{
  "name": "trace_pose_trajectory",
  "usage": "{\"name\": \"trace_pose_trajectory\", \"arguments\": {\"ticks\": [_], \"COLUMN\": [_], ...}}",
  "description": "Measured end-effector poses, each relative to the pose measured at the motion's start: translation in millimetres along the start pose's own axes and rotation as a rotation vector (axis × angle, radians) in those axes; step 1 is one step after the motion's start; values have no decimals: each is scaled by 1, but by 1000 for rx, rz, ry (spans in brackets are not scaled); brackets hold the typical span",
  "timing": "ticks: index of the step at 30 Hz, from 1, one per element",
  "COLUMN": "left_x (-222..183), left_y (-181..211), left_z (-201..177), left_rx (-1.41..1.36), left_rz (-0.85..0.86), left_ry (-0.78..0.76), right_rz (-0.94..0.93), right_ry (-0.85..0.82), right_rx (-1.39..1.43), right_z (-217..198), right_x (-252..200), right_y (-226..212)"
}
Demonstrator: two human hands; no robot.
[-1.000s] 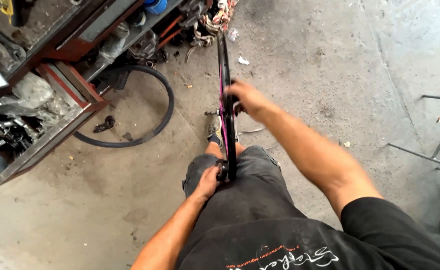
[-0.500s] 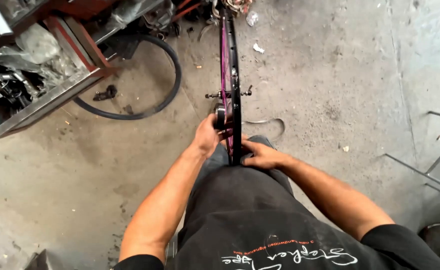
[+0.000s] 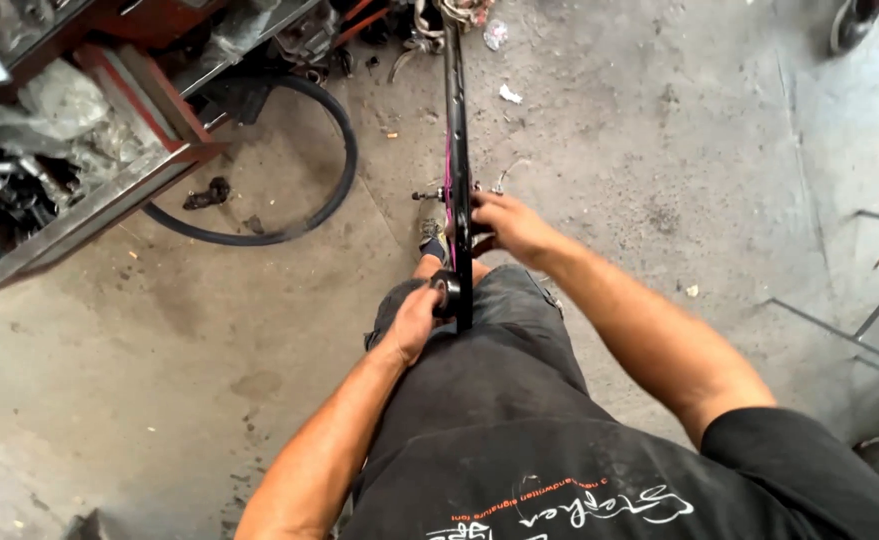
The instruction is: Truing a bicycle wheel by adjusting spoke tension with a spoke wrench and checking alignment
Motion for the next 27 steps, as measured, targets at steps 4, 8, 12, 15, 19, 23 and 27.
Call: {"name": "trace_pose_trajectory", "arguments": {"ticks": [4, 8, 12, 15, 19, 23, 27], "left_x": [-25, -38, -53, -57, -64, -70, -54], "left_y": [48, 86, 125, 142, 157, 160, 139], "left_z": [3, -1, 0, 1, 4, 3, -5], "left_rx": [309, 465, 445, 457, 470, 513, 508], "left_rz": [214, 464, 619, 807, 871, 564, 371], "left_ry": [26, 185, 131, 66, -88, -306, -424], "right_rz": [-24, -121, -281, -631, -931, -1183, -1332], "right_ry": [59, 136, 219, 218, -261, -386, -412], "right_rx": [36, -107, -507, -647, -672, -833, -841], "right_z": [-1, -12, -16, 2, 22, 29, 31], "right_x": [12, 29, -15, -51, -82, -95, -98], "right_y": [32, 45, -5, -42, -66, -68, -60]}}
Point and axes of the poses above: each hand's wrist, its own x-axis towards the middle knuckle, its own z-axis out of the palm, y = z × x, the point moved 3 cm from there along x, towards the middle knuckle, and after that the axes turned 12 degrees about y, right-handed, at the moved point
